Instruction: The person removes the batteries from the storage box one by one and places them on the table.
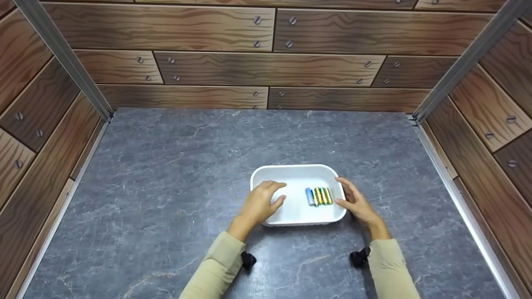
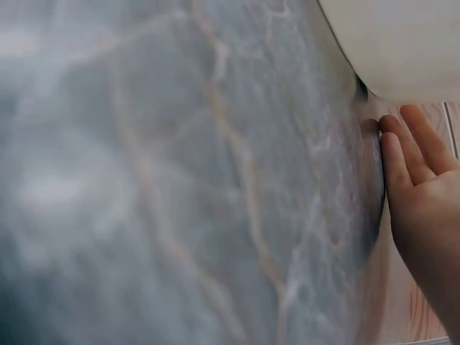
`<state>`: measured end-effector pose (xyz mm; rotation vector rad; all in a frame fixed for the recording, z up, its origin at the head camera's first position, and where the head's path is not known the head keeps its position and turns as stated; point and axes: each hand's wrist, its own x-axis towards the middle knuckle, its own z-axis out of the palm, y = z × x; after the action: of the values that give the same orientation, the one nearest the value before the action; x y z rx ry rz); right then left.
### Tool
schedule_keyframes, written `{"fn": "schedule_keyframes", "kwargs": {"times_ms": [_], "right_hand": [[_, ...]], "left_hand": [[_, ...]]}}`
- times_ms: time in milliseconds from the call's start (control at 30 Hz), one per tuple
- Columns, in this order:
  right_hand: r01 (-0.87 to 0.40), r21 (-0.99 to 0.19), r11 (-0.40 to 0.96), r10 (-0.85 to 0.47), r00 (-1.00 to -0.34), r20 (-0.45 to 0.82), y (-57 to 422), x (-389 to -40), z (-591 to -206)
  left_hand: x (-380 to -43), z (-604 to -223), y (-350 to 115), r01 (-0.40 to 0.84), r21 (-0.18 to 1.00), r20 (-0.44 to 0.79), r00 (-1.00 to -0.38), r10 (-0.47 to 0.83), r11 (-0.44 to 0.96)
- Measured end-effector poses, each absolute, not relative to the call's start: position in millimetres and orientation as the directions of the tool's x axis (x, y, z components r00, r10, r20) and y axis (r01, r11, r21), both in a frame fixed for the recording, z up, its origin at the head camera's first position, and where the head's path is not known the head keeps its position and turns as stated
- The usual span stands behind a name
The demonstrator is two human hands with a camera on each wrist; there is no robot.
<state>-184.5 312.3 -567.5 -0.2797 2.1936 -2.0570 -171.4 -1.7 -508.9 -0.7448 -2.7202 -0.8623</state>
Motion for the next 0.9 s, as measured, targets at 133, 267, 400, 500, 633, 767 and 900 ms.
{"fn": "schedule_keyframes", "kwargs": {"times_ms": [133, 267, 400, 500, 633, 767, 900], "right_hand": [[-0.048, -0.996, 0.071, -0.202, -0.979, 0.032, 311.2, -182.5, -567.9], [-0.026, -0.997, 0.075, -0.202, -0.979, 0.011, 311.7, -184.1, -566.8], [-0.005, -1.0, 0.026, -0.19, -0.982, 0.0, 315.7, -189.0, -565.5], [-0.036, -0.999, -0.026, -0.23, -0.972, 0.041, 320.2, -191.6, -566.6], [-0.06, -0.991, -0.118, -0.322, -0.942, 0.095, 325.5, -192.5, -570.0], [-0.039, -0.984, -0.173, -0.382, -0.918, 0.104, 327.2, -194.0, -571.4], [-0.021, -0.983, -0.18, -0.406, -0.909, 0.094, 328.6, -195.9, -571.2]], "left_hand": [[-176.9, -510.1, 11.3, 0.506, 0.5, 0.253, -0.862, 0.44, 0.703], [-182.9, -509.9, 24.2, 0.474, 0.538, 0.169, -0.871, 0.462, 0.697], [-189.5, -511.2, 37.6, 0.461, 0.556, 0.116, -0.867, 0.485, 0.692], [-193.6, -514.6, 46.8, 0.451, 0.551, 0.087, -0.868, 0.49, 0.702], [-197.2, -522.1, 56.4, 0.418, 0.543, 0.05, -0.881, 0.47, 0.728], [-200.6, -530.4, 64.8, 0.378, 0.521, 0.015, -0.901, 0.434, 0.766], [-203.8, -534.2, 73.5, 0.347, 0.476, -0.015, -0.915, 0.402, 0.808]]}}
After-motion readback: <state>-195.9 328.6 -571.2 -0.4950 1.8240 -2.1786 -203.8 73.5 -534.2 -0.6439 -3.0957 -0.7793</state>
